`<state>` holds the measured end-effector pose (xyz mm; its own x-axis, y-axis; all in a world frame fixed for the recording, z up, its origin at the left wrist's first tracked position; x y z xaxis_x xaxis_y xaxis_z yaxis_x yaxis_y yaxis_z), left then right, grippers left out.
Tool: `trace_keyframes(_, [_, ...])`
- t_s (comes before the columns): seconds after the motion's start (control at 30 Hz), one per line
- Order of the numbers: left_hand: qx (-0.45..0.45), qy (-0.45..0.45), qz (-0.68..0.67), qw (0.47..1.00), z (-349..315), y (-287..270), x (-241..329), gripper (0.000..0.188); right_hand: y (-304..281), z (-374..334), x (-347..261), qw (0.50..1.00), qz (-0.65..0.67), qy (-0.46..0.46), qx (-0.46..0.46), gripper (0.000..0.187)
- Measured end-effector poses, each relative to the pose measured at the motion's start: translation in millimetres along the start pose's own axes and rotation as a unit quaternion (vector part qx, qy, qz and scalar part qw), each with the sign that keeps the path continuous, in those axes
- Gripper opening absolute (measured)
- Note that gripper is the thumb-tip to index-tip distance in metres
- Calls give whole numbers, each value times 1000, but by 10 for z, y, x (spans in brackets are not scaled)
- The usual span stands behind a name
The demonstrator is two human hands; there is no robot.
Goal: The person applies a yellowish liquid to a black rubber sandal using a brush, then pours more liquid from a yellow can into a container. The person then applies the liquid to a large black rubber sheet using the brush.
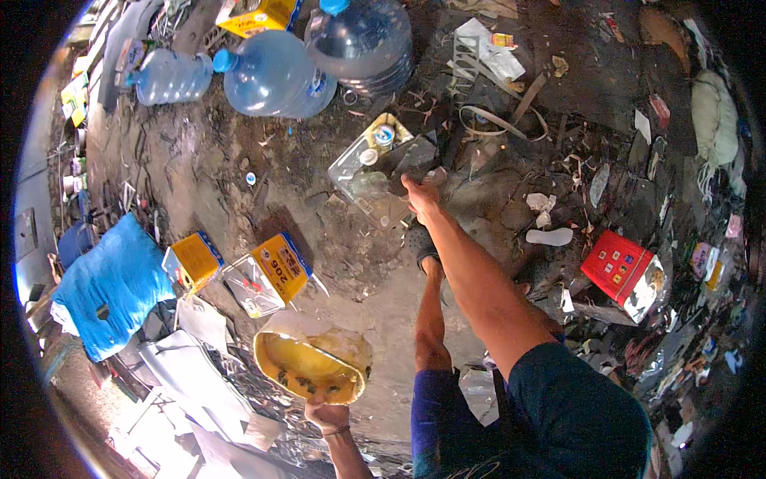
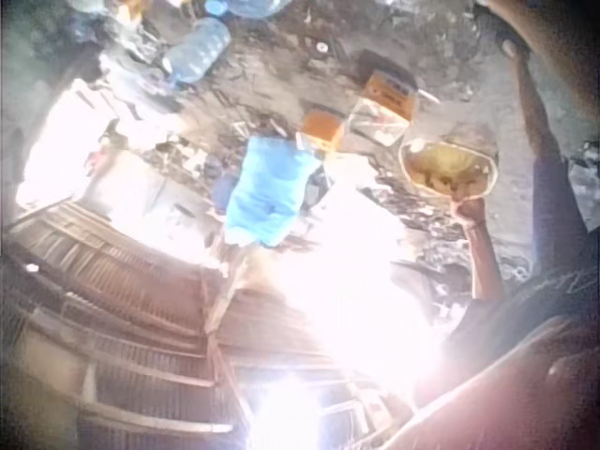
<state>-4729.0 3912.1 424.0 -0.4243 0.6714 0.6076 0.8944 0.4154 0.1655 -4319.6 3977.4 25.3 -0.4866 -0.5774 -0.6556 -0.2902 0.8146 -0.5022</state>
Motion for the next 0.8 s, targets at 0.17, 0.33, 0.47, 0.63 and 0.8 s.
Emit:
trace_keyframes(0.17, [145,45,-59,987,-166,-177,255,85,243,-739,-214,960,100,214,-148,44])
trace_keyframes(0.33, [72,41,-57,995,-17,-38,304,58,48,-556,-445,990,13,106,-91,46])
trace_keyframes(0.47, [90,36,-53,994,90,145,286,58,-54,-299,-257,985,-159,-68,-26,46])
trace_keyframes(0.63, [38,-21,-122,992,160,256,193,72,-352,-176,-267,953,-260,-155,27,58])
trace_keyframes(0.8, [31,-26,-171,984,168,51,75,76,-498,-1298,-1089,840,-238,-487,-30,77])
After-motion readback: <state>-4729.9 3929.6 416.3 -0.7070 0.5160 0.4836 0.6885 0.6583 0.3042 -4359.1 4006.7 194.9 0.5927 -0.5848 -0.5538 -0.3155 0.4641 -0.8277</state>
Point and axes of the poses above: each hand's wrist, its own z-axis towards the middle knuckle, its own y-axis out of the palm, x = y × z, the point moved 5 cm from there along z, towards the middle knuckle, and after that the axes turned 12 degrees about x, right-handed, at the moved point
